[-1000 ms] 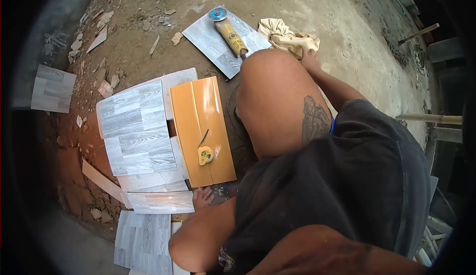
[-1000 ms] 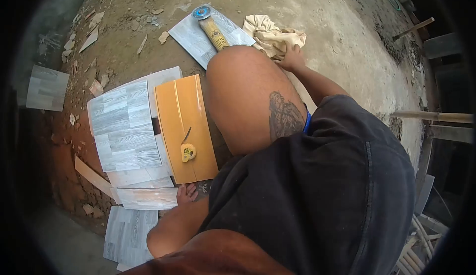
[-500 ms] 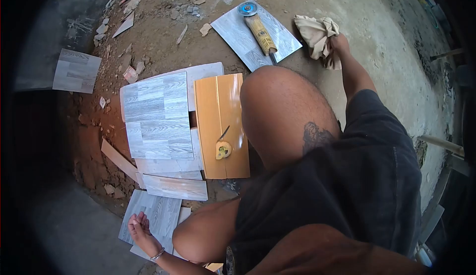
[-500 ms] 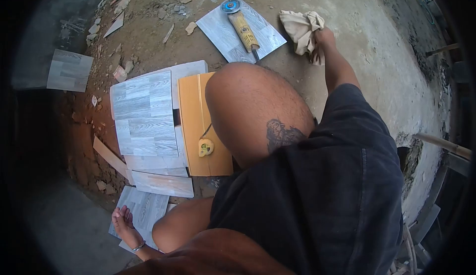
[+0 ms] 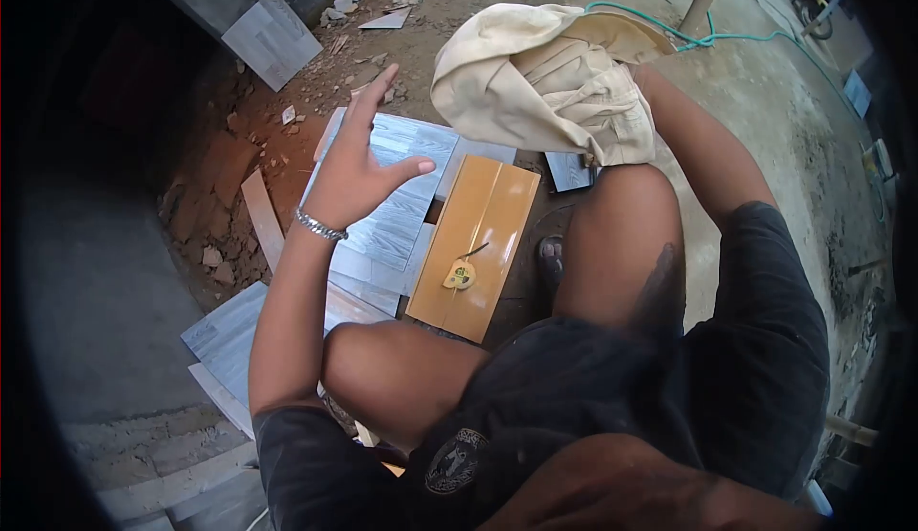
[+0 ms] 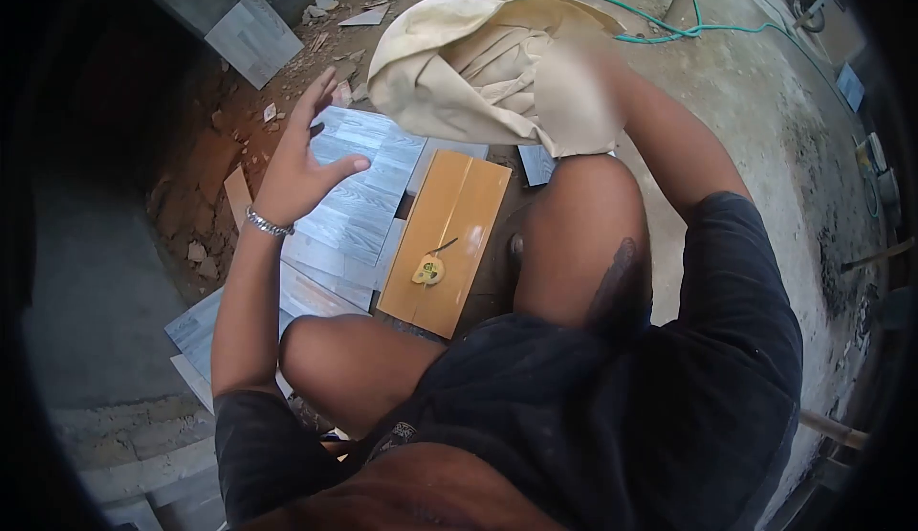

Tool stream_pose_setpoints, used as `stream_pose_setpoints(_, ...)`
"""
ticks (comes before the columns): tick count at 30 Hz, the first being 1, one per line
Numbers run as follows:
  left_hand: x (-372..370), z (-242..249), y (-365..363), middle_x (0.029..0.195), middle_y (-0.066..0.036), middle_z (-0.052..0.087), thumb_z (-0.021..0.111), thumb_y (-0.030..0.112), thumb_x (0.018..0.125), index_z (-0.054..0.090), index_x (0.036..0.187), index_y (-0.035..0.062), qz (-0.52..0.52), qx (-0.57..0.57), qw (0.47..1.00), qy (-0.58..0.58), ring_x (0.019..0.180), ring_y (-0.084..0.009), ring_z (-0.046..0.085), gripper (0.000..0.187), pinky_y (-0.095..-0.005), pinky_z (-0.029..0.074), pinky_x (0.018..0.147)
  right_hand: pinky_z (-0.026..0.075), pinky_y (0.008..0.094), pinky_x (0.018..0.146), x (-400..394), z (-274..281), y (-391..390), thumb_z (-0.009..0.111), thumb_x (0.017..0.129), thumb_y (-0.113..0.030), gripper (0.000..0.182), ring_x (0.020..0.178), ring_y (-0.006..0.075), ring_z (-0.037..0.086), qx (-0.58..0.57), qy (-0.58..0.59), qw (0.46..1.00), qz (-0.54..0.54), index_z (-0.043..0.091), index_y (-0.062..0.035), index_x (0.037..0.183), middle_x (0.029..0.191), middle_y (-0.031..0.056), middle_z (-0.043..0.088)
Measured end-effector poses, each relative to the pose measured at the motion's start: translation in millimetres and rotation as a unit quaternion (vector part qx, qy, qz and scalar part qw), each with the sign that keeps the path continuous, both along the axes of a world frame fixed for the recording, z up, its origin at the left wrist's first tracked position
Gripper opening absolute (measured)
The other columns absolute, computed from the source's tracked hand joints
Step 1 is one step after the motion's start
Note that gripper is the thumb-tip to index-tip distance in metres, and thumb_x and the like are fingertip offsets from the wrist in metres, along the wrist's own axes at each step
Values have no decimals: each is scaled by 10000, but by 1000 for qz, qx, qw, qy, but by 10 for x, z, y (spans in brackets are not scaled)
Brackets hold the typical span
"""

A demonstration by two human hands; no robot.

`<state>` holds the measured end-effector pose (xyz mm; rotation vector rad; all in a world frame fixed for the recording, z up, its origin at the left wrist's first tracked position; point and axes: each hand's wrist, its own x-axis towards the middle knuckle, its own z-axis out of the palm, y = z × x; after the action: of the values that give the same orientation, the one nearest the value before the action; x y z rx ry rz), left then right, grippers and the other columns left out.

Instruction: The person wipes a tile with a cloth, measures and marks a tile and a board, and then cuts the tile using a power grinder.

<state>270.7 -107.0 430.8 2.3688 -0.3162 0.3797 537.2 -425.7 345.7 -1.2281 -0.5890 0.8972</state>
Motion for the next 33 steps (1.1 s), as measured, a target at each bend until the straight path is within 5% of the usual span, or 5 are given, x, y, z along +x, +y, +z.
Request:
stream_pose_setpoints(4, 238, -287, 184, 1474, -236, 482, 870, 346, 733, 452, 1502, 148, 57, 210, 951, -220, 1400, -379, 443, 897, -448, 382, 1139, 569, 388, 965, -208, -93, 1519, 481, 1050, -411, 453, 1097, 234, 682, -44, -7, 987, 155, 606, -66, 1315, 1286, 126, 659)
stream_pose_setpoints(12, 304, -1336, 1587, 1122, -286, 705, 709, 523, 809, 742, 1004, -61, 381, -24, 899, 216, 1071, -359, 698, 617, -428, 549, 869, 529, 467, 1033, -1603, -1221, 2741, 439, 1029, -543, 608, 1172, 284, 659, 51, 385, 913, 127, 537, -85, 1416, 1363, 135, 627)
stream_pose_setpoints(18, -33, -2022, 1993, 1255, -355, 610, 804, 612, 727, 550, 1342, -9, 427, -27, 881, 201, 1183, -441, 620, 910, -401, 505, 1000, 559, 443, 972, -1931, -1488, 3222, 500, 1006, -416, 512, 1066, 301, 684, 53, 381, 922, 44, 551, -50, 1360, 1237, 123, 671)
stream_pose_setpoints(25, -1026, -2464, 2274, 1013, -145, 716, 747, 297, 878, 654, 1193, 72, 441, -15, 896, 42, 970, -340, 688, 398, -443, 527, 877, 546, 341, 814, -1294, -490, 3238, 770, 809, -271, 429, 880, 233, 729, -116, -330, 913, -210, 717, 13, 1126, 994, 148, 764)
stream_pose_setpoints(33, -1442, -4047, 998, 1542, -93, 441, 637, 357, 951, 490, 1466, 132, 345, 102, 923, 136, 1437, -275, 400, 580, -514, 252, 1198, 569, 483, 751, -1897, -2697, 3949, 734, 771, -557, 768, 876, 390, 724, -368, -629, 673, 129, 560, -118, 1377, 942, 216, 737)
